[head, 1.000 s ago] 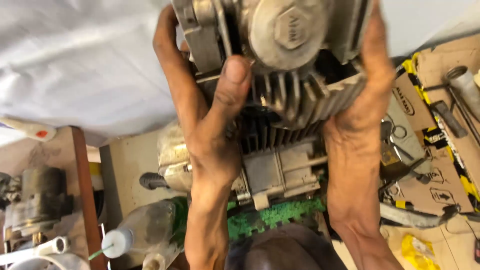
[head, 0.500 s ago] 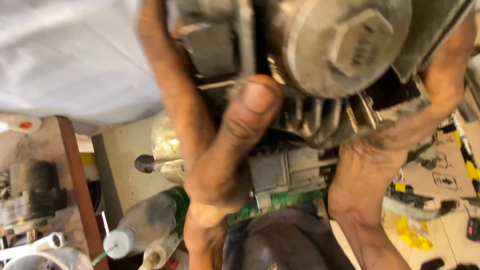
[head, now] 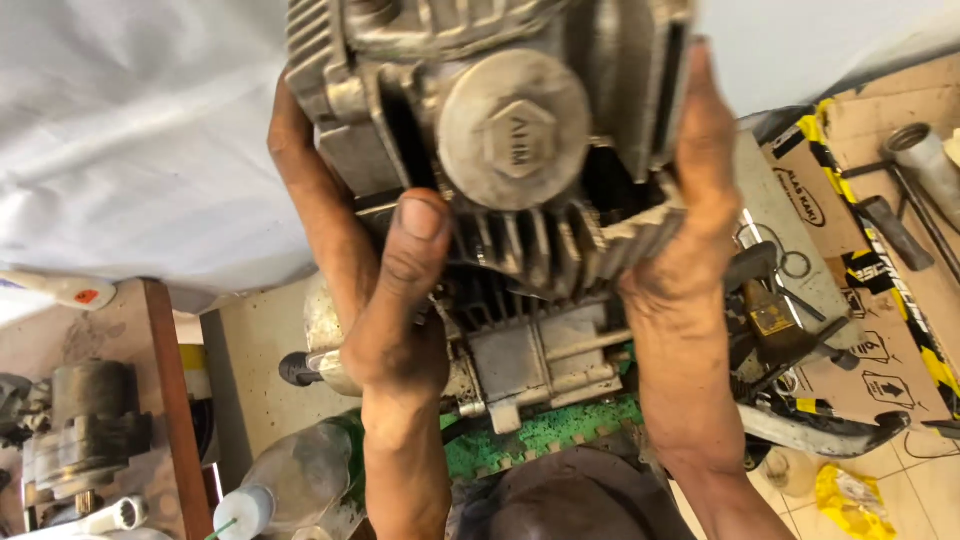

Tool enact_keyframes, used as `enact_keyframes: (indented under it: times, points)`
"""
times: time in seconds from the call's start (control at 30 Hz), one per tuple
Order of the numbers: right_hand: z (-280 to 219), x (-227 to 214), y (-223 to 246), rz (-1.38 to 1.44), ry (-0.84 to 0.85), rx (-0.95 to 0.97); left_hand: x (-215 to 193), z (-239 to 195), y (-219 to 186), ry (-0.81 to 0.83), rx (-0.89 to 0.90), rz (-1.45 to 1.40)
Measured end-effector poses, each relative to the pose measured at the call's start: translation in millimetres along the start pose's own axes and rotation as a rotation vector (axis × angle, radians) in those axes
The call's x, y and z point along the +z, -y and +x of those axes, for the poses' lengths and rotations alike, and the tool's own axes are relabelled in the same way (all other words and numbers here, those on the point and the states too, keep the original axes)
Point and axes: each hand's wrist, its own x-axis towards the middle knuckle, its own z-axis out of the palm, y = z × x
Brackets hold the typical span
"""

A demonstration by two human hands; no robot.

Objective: The person holds a motorcycle engine cylinder head on the workbench and scrubs its fins and surfaces with a brush, rotating the engine to reach different sides and continuing to brush the lower crankcase area.

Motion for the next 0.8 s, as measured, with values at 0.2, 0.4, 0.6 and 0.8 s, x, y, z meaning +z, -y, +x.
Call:
enact_keyframes:
  times: [0.2, 0.4, 0.6, 0.8]
  points:
    - [5, -4, -2, 0.648, -0.144, 0.528, 8, 7, -10, -0.024, -0.045, -0.019]
    - [-3, 0, 2, 0.485, -0.051, 0.384, 0, 5, 6, -0.017, -0.003, 0.094]
    - [-9, -7, -15, 0.360, 0.011, 0.219, -9, -4, 9, 0.012, 0.051, 0.063]
    - [-21, -30, -7, 0.705, -0.128, 0.496, 7, 2, -25, -0.052, -0.106, -0.061]
